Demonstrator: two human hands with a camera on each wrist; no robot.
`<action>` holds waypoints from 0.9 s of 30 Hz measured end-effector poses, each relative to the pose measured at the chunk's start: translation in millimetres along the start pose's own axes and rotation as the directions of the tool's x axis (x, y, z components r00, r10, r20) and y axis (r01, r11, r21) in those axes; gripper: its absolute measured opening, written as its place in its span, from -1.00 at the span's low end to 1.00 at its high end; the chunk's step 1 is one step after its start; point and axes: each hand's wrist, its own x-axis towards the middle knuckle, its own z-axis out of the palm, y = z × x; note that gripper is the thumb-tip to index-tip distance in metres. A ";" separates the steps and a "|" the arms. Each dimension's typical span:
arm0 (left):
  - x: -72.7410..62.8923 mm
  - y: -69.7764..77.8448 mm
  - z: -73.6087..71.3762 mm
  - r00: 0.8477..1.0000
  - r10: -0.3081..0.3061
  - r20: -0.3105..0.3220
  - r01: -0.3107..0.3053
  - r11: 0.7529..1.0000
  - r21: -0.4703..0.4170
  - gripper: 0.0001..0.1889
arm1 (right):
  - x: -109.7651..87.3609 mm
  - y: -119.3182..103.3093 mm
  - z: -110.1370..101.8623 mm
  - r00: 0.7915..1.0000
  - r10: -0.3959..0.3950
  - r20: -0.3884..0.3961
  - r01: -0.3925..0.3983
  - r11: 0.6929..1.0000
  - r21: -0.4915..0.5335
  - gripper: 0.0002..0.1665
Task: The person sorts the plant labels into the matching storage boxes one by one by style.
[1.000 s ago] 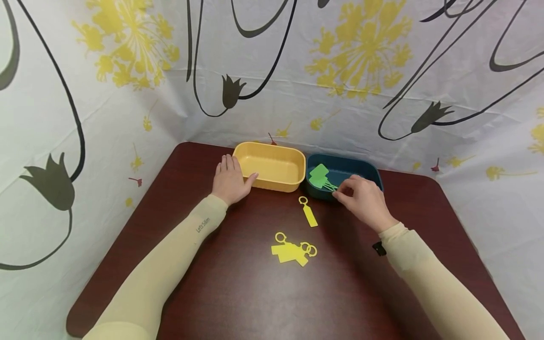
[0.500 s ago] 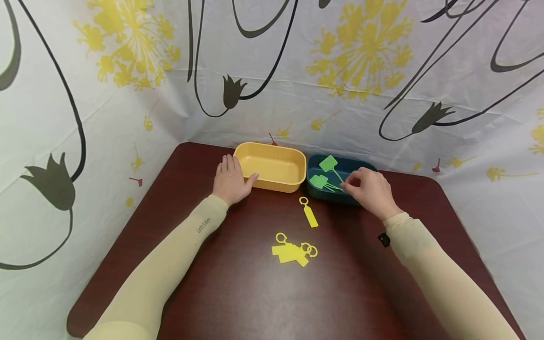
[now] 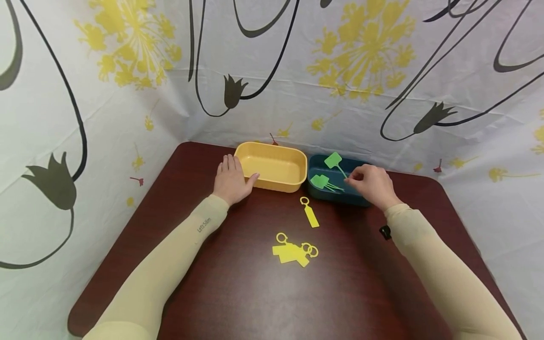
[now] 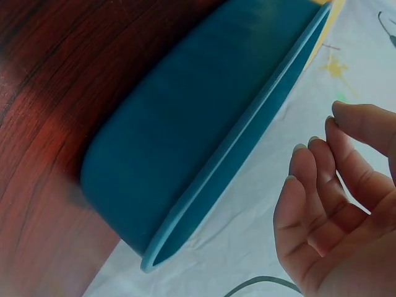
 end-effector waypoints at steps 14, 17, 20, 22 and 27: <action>1.5 -1.0 1.6 1.000 -0.001 -0.002 0.001 1.000 0.012 0.12 | 19.1 19.5 8.5 0.985 0.066 0.160 -0.066 0.998 -0.002 -0.70; 1.6 -1.7 1.9 1.000 -0.003 -0.007 0.003 1.000 0.013 0.12 | 25.3 24.7 11.2 0.979 0.082 0.186 -0.080 0.997 -0.019 -0.71; 1.1 -1.1 1.1 1.000 -0.004 -0.009 0.004 1.000 0.006 0.11 | 31.1 30.4 13.8 0.971 0.100 0.218 -0.095 0.995 -0.033 -0.72; 0.6 0.0 -0.4 1.000 -0.003 -0.009 0.003 1.000 -0.001 0.10 | 33.7 33.9 15.3 0.965 0.115 0.234 -0.108 0.993 -0.042 -0.72; -0.7 2.0 -3.0 1.000 -0.001 0.001 0.001 1.000 -0.011 0.09 | 36.1 41.3 18.7 0.955 0.122 0.269 -0.110 0.992 -0.059 -0.70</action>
